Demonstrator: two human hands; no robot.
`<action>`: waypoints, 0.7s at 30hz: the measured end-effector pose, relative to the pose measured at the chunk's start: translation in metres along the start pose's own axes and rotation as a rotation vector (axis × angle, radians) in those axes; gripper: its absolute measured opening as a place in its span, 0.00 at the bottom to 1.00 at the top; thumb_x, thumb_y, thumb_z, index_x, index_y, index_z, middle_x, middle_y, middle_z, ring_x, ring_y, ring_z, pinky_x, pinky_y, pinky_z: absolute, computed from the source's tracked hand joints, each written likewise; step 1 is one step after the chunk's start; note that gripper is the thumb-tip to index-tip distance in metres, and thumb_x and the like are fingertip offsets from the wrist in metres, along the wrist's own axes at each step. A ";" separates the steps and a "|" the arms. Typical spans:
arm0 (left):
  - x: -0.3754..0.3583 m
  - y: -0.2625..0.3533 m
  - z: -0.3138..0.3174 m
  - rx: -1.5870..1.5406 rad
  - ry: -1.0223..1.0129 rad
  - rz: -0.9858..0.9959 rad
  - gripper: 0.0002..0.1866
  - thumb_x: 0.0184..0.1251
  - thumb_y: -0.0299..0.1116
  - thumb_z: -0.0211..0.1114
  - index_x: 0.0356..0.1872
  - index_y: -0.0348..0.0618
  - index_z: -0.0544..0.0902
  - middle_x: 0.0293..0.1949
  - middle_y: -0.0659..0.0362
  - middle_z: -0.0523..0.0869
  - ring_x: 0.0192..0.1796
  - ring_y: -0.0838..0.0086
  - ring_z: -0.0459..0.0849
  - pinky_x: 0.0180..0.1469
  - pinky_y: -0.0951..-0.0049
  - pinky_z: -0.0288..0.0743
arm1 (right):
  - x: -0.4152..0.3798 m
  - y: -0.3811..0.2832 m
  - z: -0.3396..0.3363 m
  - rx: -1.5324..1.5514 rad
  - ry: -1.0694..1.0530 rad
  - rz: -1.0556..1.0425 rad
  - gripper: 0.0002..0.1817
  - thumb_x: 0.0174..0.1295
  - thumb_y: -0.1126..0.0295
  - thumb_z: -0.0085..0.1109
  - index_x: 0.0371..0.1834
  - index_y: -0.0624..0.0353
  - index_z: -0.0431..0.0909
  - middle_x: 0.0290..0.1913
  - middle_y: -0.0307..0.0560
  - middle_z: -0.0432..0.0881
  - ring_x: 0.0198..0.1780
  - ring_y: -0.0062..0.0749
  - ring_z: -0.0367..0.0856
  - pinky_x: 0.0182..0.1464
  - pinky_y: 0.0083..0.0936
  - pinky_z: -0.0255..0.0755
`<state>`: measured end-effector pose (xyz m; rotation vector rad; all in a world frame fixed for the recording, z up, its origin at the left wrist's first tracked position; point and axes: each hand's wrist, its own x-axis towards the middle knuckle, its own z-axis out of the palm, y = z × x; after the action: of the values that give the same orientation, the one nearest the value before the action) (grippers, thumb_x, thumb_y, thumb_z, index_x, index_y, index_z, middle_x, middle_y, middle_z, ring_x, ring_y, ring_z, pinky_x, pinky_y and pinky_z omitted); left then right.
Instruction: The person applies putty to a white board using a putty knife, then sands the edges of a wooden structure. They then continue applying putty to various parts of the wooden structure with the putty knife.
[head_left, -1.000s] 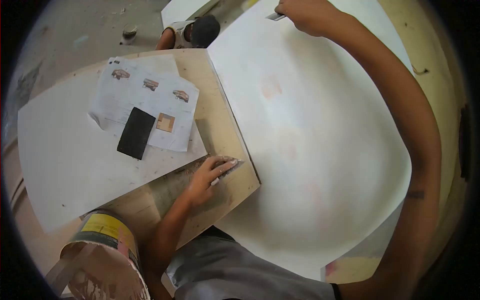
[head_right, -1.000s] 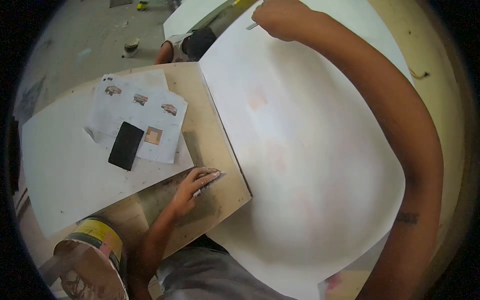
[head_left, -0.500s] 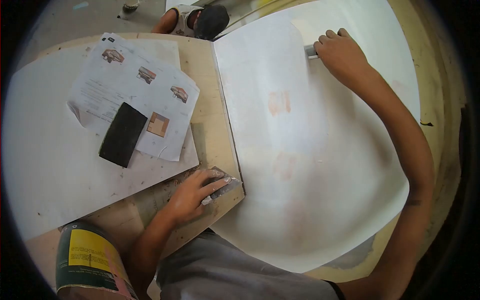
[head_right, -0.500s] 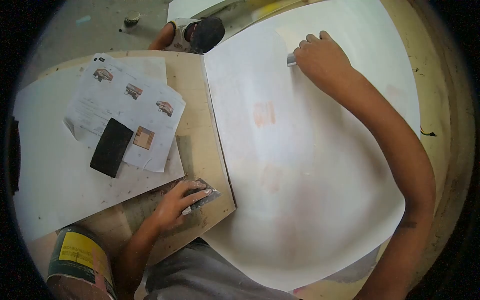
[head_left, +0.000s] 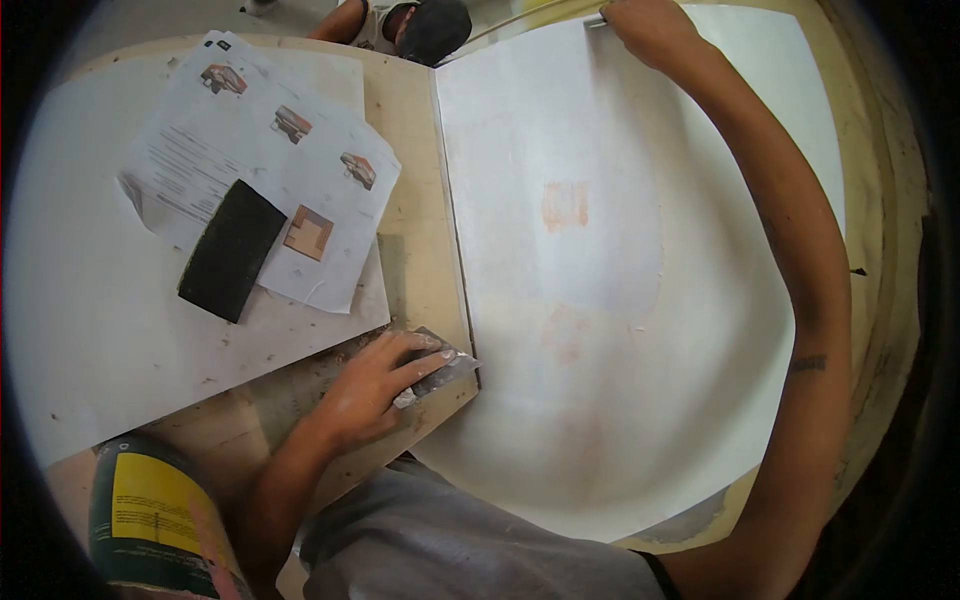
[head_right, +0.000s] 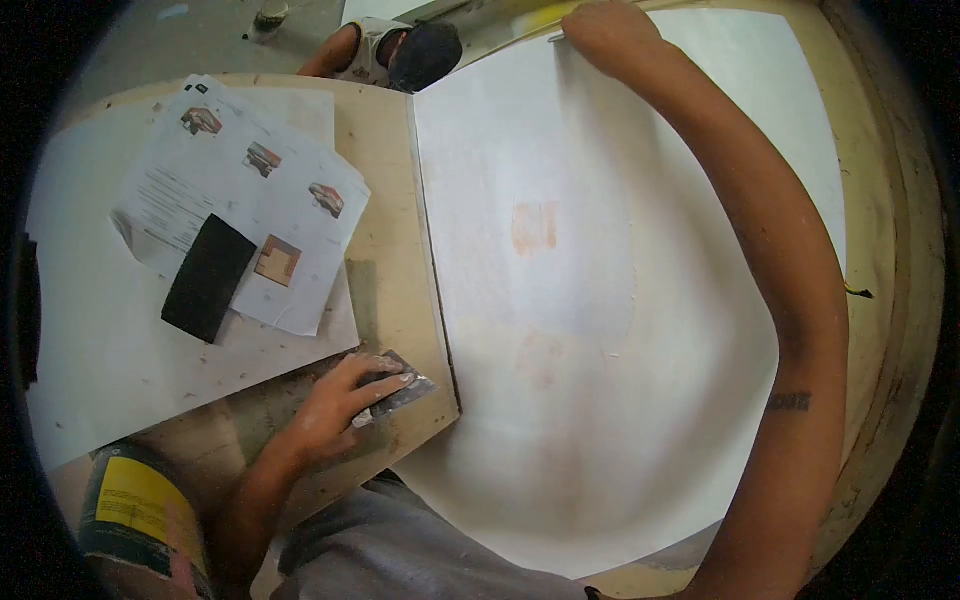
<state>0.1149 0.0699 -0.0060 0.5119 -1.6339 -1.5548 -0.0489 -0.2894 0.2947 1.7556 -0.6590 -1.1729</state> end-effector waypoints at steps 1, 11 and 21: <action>0.000 -0.001 0.002 -0.004 -0.001 -0.005 0.42 0.37 0.10 0.63 0.63 0.47 0.78 0.63 0.51 0.75 0.67 0.53 0.72 0.70 0.58 0.66 | -0.001 -0.001 0.001 -0.008 0.034 -0.015 0.11 0.56 0.73 0.52 0.29 0.61 0.86 0.33 0.55 0.86 0.40 0.46 0.86 0.44 0.42 0.78; 0.001 -0.006 0.005 -0.042 0.071 0.010 0.41 0.40 0.10 0.60 0.63 0.50 0.78 0.60 0.52 0.76 0.64 0.54 0.74 0.67 0.61 0.69 | -0.011 0.001 0.012 0.037 0.196 -0.057 0.09 0.55 0.74 0.53 0.26 0.60 0.85 0.31 0.54 0.85 0.39 0.45 0.85 0.43 0.41 0.77; -0.006 -0.003 0.007 -0.020 0.072 -0.011 0.41 0.39 0.09 0.59 0.63 0.49 0.78 0.61 0.51 0.74 0.67 0.54 0.72 0.69 0.61 0.67 | -0.113 -0.027 -0.026 0.042 0.028 0.035 0.06 0.57 0.76 0.54 0.30 0.58 0.82 0.34 0.49 0.83 0.41 0.42 0.82 0.44 0.38 0.75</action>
<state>0.1125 0.0778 -0.0098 0.5605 -1.5624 -1.5416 -0.0725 -0.1764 0.3233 1.7850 -0.6999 -1.1160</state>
